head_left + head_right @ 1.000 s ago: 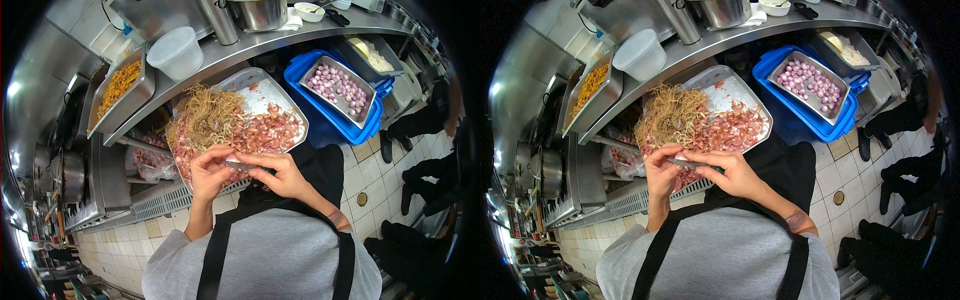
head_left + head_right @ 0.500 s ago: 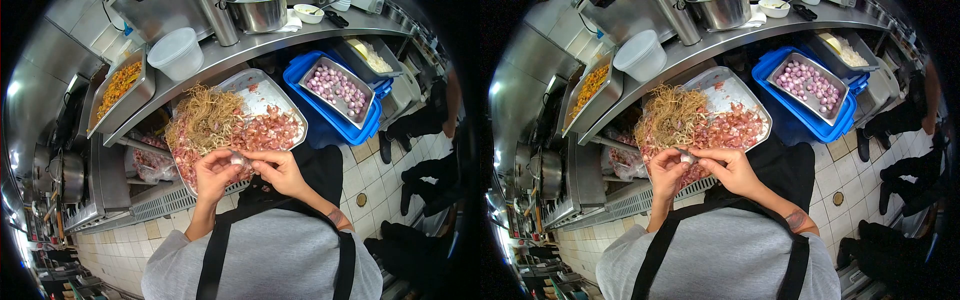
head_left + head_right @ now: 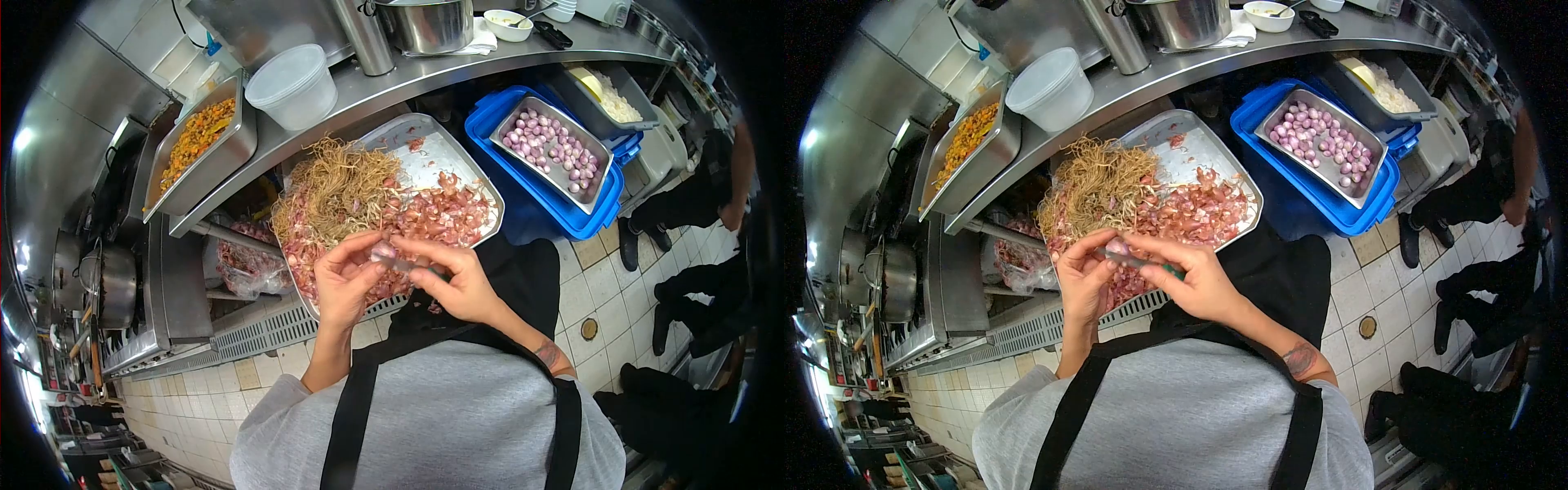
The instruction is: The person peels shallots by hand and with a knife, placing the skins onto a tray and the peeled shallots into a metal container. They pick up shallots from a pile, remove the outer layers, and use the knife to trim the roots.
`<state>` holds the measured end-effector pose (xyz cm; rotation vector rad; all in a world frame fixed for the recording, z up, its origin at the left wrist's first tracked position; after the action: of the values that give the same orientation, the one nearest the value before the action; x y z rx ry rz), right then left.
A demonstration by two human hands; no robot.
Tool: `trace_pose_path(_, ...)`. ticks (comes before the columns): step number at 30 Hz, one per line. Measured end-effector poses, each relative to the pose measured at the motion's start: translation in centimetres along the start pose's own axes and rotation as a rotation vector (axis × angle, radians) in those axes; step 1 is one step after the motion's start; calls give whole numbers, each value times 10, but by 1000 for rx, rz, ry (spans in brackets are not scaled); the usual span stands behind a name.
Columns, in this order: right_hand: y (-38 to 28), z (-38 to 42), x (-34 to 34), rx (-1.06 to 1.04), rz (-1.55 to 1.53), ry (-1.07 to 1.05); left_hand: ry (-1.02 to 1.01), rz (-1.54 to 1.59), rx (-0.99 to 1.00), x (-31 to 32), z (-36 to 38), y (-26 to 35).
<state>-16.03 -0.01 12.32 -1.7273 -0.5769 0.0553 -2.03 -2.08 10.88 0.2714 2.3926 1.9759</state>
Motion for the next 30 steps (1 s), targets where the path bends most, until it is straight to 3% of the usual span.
trace_pose_path(4, -9, 1, 3, -205, 107, 1, -61, -36, 108, 3, 0, 11)
trace_pose_path(13, -18, 5, 6, -297, 227, -36, -159, -77, 147, 8, 3, 21)
trace_pose_path(16, -14, 6, 6, -251, 160, -37, -131, -71, 89, 7, 5, 20)
trace_pose_path(19, 13, 8, 4, 108, -217, -16, -135, -60, 75, 9, 6, 19)
trace_pose_path(22, 25, 10, 6, 232, -449, -17, -137, -34, 50, 10, 6, 19)
trace_pose_path(28, 25, 9, 2, 215, -468, 7, -158, -51, 5, 11, 3, 10)
trace_pose_path(30, 20, 5, -11, 36, -238, 95, -197, -37, 2, 16, 4, 8)
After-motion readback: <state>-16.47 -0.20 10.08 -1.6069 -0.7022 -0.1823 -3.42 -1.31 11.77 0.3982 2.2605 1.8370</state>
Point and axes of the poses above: each hand's wrist, its own z-axis away from the middle knuckle, its own x-axis out of the palm, y = z × x, the point moved 10 cm from there along -z, towards the middle knuckle, and after that the axes turned 15 degrees about -z, right-handed, at the moved point
